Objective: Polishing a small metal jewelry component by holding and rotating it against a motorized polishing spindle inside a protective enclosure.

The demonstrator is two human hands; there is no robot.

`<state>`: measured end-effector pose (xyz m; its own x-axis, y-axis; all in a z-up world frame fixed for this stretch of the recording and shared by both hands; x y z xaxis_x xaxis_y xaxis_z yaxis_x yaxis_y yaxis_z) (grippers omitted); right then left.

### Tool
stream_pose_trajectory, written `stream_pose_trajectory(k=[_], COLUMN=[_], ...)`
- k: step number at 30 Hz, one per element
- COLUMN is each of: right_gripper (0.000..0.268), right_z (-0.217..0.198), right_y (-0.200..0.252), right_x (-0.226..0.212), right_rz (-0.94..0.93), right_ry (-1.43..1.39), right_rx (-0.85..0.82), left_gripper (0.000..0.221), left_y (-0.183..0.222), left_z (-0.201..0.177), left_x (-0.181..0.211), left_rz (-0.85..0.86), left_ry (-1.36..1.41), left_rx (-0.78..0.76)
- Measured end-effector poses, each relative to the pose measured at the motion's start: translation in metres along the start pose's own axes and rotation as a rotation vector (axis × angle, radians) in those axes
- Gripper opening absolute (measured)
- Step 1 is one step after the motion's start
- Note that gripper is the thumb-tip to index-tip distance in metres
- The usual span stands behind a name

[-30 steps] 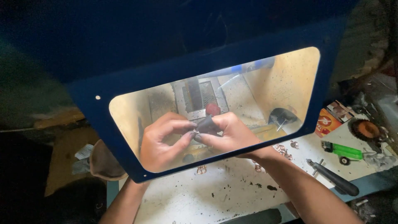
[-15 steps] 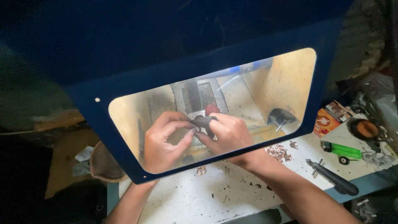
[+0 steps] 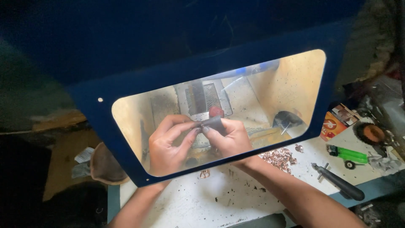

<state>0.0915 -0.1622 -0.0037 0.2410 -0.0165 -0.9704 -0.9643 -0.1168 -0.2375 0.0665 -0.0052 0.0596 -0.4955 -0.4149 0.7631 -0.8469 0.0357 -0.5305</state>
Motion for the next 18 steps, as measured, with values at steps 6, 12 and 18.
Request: stream_pose_trajectory(k=[6,12,18], right_gripper=[0.033,0.033,0.037], right_z=[0.016,0.017,0.018], right_y=[-0.010,-0.018,-0.017], right_x=[0.006,0.011,0.011], right_rz=[0.129,0.143,0.171], right_ry=[-0.298,-0.289,-0.284], right_rx=[0.038,0.065,0.101], left_gripper=[0.021,0.021,0.019], left_y=[0.000,-0.003,-0.003], left_z=[0.007,0.011,0.010], left_x=[-0.036,-0.047,-0.048], left_rz=[-0.232,-0.290,-0.291], left_ry=[0.239,0.316,0.314], left_rx=[0.026,0.030,0.028])
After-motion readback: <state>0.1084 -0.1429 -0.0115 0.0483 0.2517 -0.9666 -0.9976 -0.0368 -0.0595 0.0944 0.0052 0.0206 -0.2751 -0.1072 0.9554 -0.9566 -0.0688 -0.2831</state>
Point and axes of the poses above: each hand's wrist, its own y-axis away from the middle knuckle, its own z-axis out of the palm, x = y × z, the point moved 9 cm from there along -y, towards the middle knuckle, and after that the axes turned 6 degrees about -z, right-handed, at the moved point
